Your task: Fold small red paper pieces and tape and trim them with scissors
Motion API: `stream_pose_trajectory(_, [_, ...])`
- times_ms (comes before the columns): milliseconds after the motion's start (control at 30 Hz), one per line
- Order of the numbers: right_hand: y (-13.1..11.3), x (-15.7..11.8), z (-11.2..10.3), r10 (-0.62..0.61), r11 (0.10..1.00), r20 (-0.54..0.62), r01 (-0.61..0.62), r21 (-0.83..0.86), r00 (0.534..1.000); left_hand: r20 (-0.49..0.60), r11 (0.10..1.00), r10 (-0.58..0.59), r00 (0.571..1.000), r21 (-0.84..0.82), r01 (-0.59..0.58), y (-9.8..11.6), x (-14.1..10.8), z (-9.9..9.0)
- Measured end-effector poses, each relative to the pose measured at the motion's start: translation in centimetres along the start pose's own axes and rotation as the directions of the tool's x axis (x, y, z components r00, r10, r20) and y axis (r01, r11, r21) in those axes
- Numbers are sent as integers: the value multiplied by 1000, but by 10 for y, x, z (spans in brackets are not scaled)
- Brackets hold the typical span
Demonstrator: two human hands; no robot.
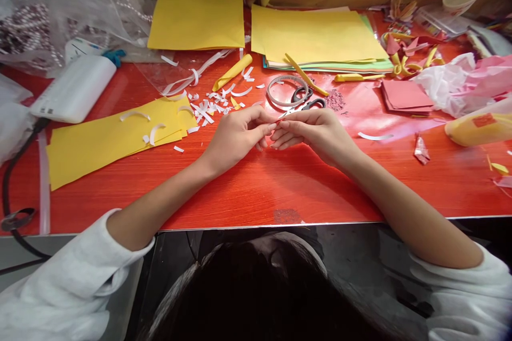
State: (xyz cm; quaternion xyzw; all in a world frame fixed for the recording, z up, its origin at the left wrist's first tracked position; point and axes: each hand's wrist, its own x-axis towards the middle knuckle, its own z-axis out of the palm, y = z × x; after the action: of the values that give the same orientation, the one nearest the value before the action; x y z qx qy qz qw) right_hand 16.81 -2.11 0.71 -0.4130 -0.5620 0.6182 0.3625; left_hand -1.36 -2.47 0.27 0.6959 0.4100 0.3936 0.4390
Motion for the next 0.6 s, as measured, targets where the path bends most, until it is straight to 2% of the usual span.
stream_pose_trajectory(300, [0, 0, 1, 6, 1000, -15, -5, 29, 1000, -1, 1000, 23, 1000, -18, -23, 1, 0, 1])
stream_pose_trajectory(600, [3, 0, 3, -9, 998, -79, 14, 66, 997, 8, 1000, 24, 1000, -7, -24, 1, -1, 2])
